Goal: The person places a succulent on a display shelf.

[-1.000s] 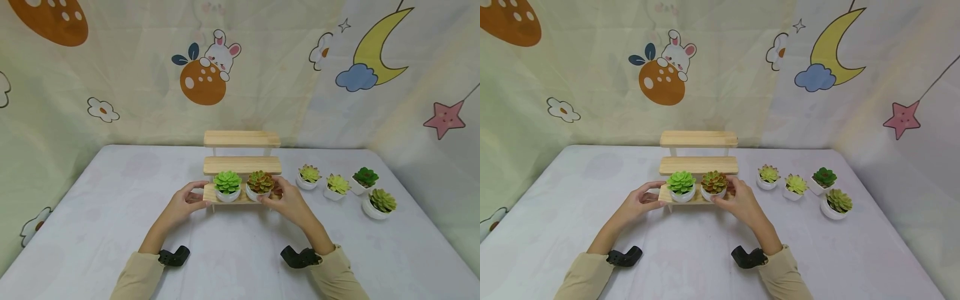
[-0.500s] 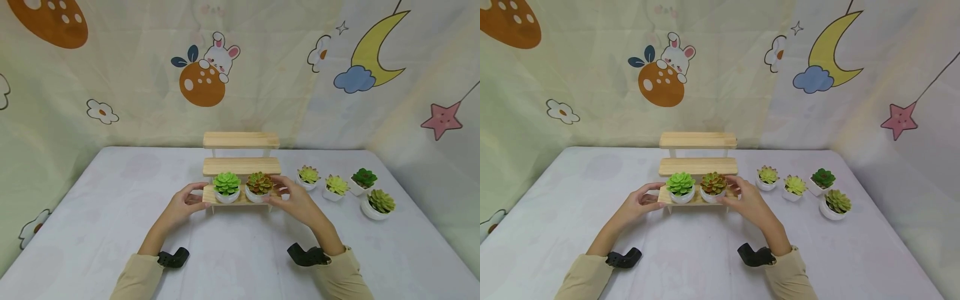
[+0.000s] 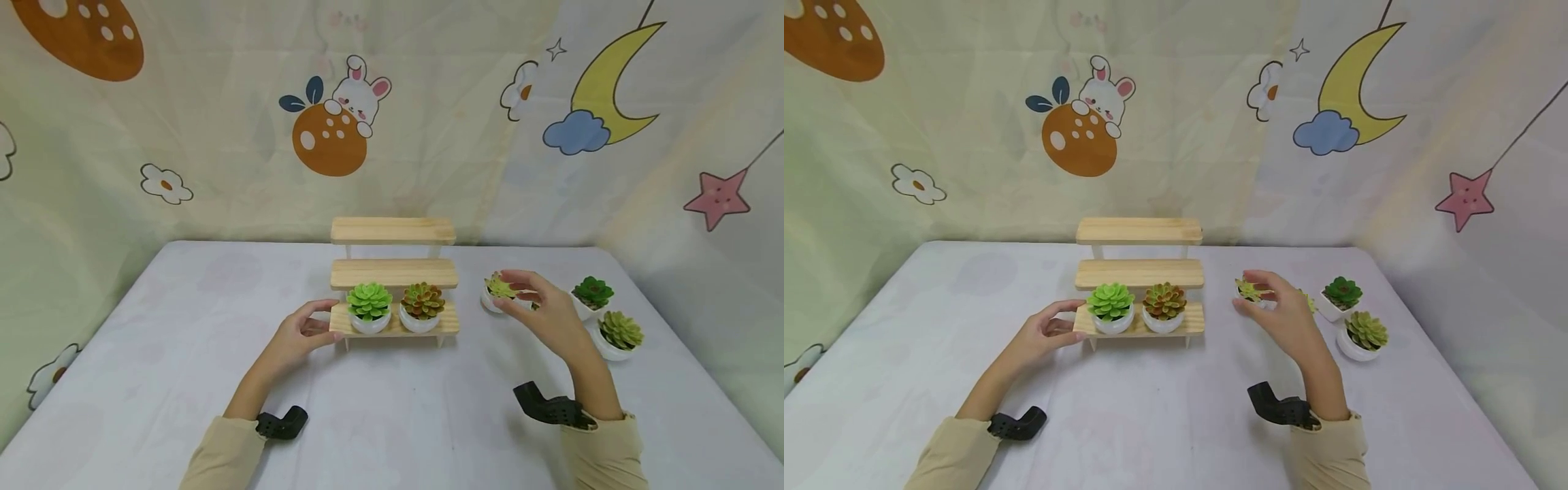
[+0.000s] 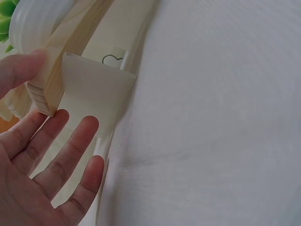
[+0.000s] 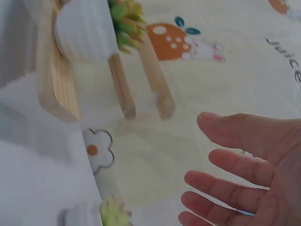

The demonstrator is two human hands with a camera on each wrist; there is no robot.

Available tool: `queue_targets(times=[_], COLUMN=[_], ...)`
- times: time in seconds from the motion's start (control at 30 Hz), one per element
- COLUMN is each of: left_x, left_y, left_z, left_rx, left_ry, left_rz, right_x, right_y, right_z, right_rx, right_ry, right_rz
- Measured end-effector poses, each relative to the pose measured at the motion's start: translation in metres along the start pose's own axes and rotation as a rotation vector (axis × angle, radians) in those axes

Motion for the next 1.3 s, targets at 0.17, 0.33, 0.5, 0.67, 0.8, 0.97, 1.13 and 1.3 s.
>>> queue_targets(times=[0.17, 0.33, 0.5, 0.67, 0.8, 0.97, 1.13, 1.3], left_x=[0.0, 0.0, 0.0, 0.001, 0.0, 0.0, 0.0, 0.002], left_y=[0.0, 0.0, 0.0, -0.001, 0.0, 0.0, 0.0, -0.001], left_z=[0.0, 0.0, -0.001, -0.001, -0.001, -0.001, -0.001, -0.001], left_rx=[-0.001, -0.001, 0.003, 0.001, 0.005, 0.008, 0.01, 0.007], left_ry=[-0.003, -0.008, -0.003, -0.002, -0.008, -0.003, -0.001, -0.009], left_rz=[0.0, 0.004, 0.002, 0.0, -0.001, -0.003, -0.006, -0.004], right_x=[0.009, 0.017, 0.022, 0.023, 0.023, 0.023, 0.025, 0.028], right_y=[-0.02, -0.034, -0.04, -0.038, -0.034, -0.029, -0.024, -0.017], right_z=[0.017, 0.035, 0.05, 0.066, 0.076, 0.081, 0.091, 0.102], right_rx=[0.004, 0.024, -0.001, -0.049, -0.099, -0.135, -0.153, -0.147], right_ry=[0.111, 0.171, 0.229, 0.289, 0.325, 0.366, 0.392, 0.419], right_rz=[0.024, 0.038, 0.012, -0.047, -0.075, -0.087, -0.102, -0.12])
Point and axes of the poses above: each hand's wrist, its own x-axis away from the middle knuckle, its own y-axis out of the palm, z = x × y, the point moved 1 cm from there along -x, towards the middle knuckle, and after that the axes turned 12 degrees about -y, right-handed, at the moved point
